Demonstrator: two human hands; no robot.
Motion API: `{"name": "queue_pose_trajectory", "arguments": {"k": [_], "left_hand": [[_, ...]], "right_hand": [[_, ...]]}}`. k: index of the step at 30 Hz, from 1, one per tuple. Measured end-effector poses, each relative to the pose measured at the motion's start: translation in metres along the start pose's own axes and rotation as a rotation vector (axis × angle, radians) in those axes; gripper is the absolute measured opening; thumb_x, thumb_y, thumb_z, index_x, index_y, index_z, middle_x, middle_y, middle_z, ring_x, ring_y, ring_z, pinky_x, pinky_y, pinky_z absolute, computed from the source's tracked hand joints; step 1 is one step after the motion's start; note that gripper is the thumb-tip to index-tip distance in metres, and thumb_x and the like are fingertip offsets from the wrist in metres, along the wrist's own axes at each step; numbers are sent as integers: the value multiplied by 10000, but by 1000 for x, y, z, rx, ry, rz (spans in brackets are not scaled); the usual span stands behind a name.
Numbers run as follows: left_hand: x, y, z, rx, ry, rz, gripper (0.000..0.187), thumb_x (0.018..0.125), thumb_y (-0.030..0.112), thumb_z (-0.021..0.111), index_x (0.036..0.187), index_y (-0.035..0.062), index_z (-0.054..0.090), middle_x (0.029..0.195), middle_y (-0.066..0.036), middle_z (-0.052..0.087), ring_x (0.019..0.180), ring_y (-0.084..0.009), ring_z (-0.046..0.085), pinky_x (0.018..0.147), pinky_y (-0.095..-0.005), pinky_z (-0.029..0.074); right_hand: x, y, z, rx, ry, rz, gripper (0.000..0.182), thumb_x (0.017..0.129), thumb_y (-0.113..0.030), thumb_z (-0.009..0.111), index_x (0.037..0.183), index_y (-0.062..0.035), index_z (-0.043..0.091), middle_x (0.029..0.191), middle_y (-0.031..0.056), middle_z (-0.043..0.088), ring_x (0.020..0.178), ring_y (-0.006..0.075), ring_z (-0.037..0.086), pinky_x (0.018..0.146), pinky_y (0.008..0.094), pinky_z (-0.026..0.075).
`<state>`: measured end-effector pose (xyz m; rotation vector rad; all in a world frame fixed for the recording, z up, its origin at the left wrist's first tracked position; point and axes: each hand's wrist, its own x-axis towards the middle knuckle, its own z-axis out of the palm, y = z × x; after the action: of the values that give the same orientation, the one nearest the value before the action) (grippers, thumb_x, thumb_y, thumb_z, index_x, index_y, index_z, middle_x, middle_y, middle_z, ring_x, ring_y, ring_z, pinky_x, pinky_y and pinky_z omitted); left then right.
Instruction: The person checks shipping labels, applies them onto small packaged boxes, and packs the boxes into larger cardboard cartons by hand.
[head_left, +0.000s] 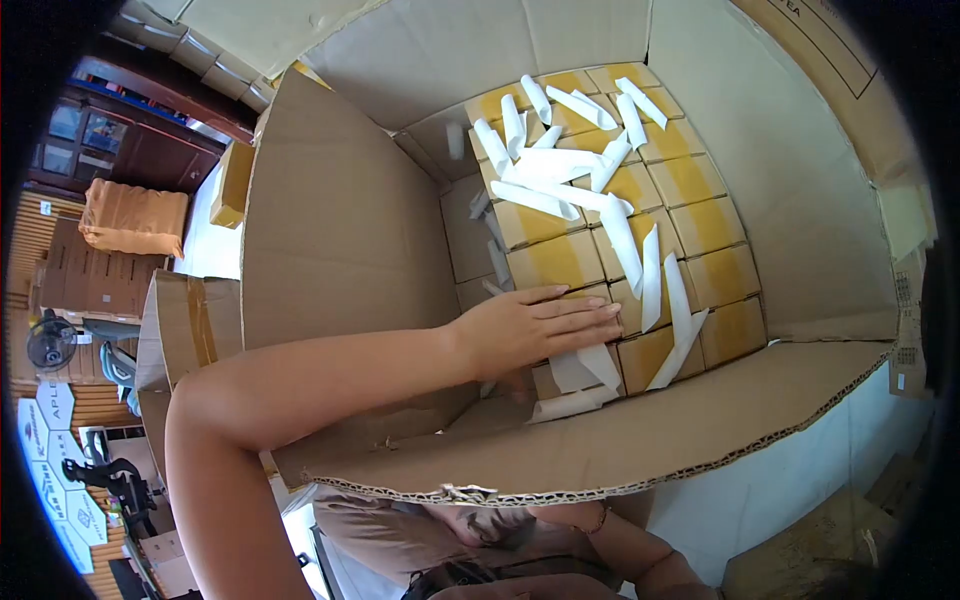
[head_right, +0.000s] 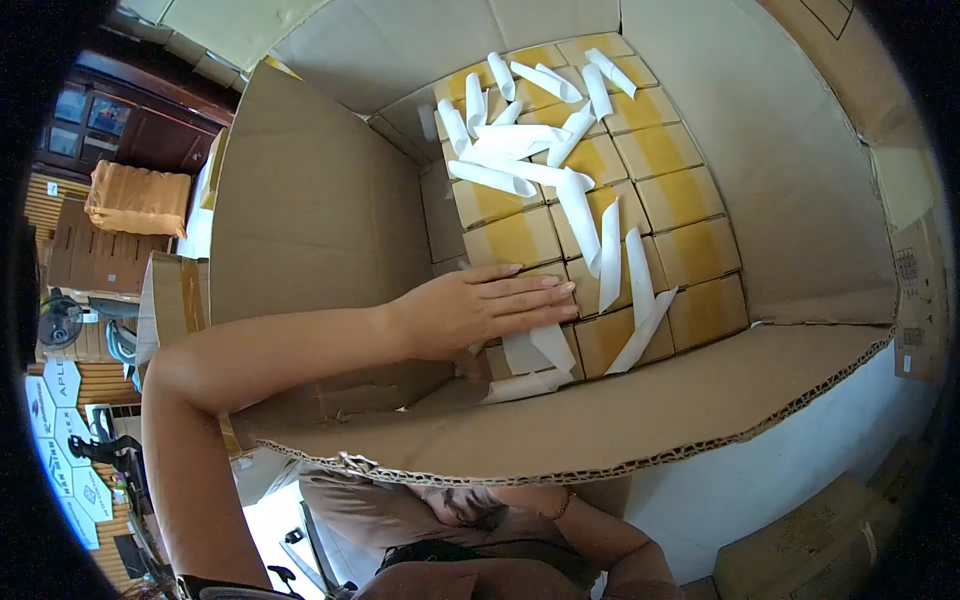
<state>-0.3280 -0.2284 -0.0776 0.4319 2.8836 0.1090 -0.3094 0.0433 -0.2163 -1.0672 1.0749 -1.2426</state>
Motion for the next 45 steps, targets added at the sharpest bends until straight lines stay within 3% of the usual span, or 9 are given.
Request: {"name": "queue_pose_trajectory", "arguments": {"k": [2, 11, 16, 20, 28, 30, 35, 38, 45], "left_hand": [[1, 5, 8, 207, 0, 8, 819, 858, 305, 601, 1540, 182, 165, 1605, -26, 171, 1469, -204, 190, 1195, -397, 169], [-5, 23, -8, 333, -160, -79, 729, 938, 273, 478, 1549, 228, 83, 1612, -11, 132, 1470, -188, 180, 1188, -485, 179], [14, 25, -13, 383, -83, -98, 681, 926, 266, 503, 1533, 222, 198, 1486, 0, 350, 1424, -187, 274, 1169, -560, 199], [18, 12, 3, 564, 81, -103, 677, 903, 263, 523, 1520, 217, 248, 1397, -6, 427, 1401, -207, 311, 1172, -562, 197], [4, -14, 19, 380, 127, 36, 667, 888, 249, 515, 1503, 187, 264, 1560, -48, 274, 1412, -230, 300, 1200, -446, 178], [6, -12, 19, 414, 134, 31, 659, 889, 253, 509, 1499, 184, 268, 1560, -63, 273, 1397, -237, 321, 1197, -433, 195], [12, 4, 1, 443, 31, 39, 595, 895, 255, 488, 1463, 168, 336, 1493, -98, 366, 1346, -254, 379, 1180, -443, 246], [12, 3, 3, 625, 106, 3, 503, 884, 256, 493, 1373, 150, 444, 1376, -81, 467, 1315, -269, 402, 1171, -482, 263], [-1, -18, -17, 471, 112, 213, 434, 825, 206, 565, 1243, 97, 520, 1229, -70, 529, 1291, -255, 441, 1176, -465, 248]], "right_hand": [[-17, 32, 6, -8, -158, 258, 366, 1022, -314, 481, 1234, -49, 618, 1149, 123, 647, 1079, 276, 595, 902, 412, 487], [-5, -7, 11, -103, -181, 182, 369, 1019, -323, 486, 1242, -60, 617, 1064, 130, 656, 971, 266, 609, 828, 403, 497], [-5, -10, 10, -152, -214, 207, 370, 1017, -329, 489, 1247, -68, 617, 1011, 135, 662, 904, 260, 618, 781, 397, 503], [-4, -16, 10, -215, -264, 278, 372, 1015, -333, 491, 1251, -74, 616, 968, 138, 667, 850, 255, 625, 743, 393, 508], [30, -87, -22, -495, -522, 677, 375, 1012, -342, 496, 1258, -86, 616, 883, 146, 676, 742, 245, 639, 668, 384, 518], [20, -66, -18, -498, -465, 595, 359, 1005, -335, 515, 1257, -102, 621, 809, 147, 670, 652, 233, 628, 613, 379, 512], [-16, 39, 8, -442, -42, -60, 247, 890, -209, 651, 1061, -31, 644, 980, 146, 656, 910, 310, 621, 821, 404, 492], [6, -22, -5, -498, 96, -234, 209, 905, -181, 615, 1042, -25, 643, 929, 153, 654, 853, 323, 632, 780, 399, 498], [9, -35, -10, -170, -116, 43, 151, 956, -157, 573, 1021, -22, 593, 894, 177, 670, 827, 337, 671, 690, 364, 509]]}}
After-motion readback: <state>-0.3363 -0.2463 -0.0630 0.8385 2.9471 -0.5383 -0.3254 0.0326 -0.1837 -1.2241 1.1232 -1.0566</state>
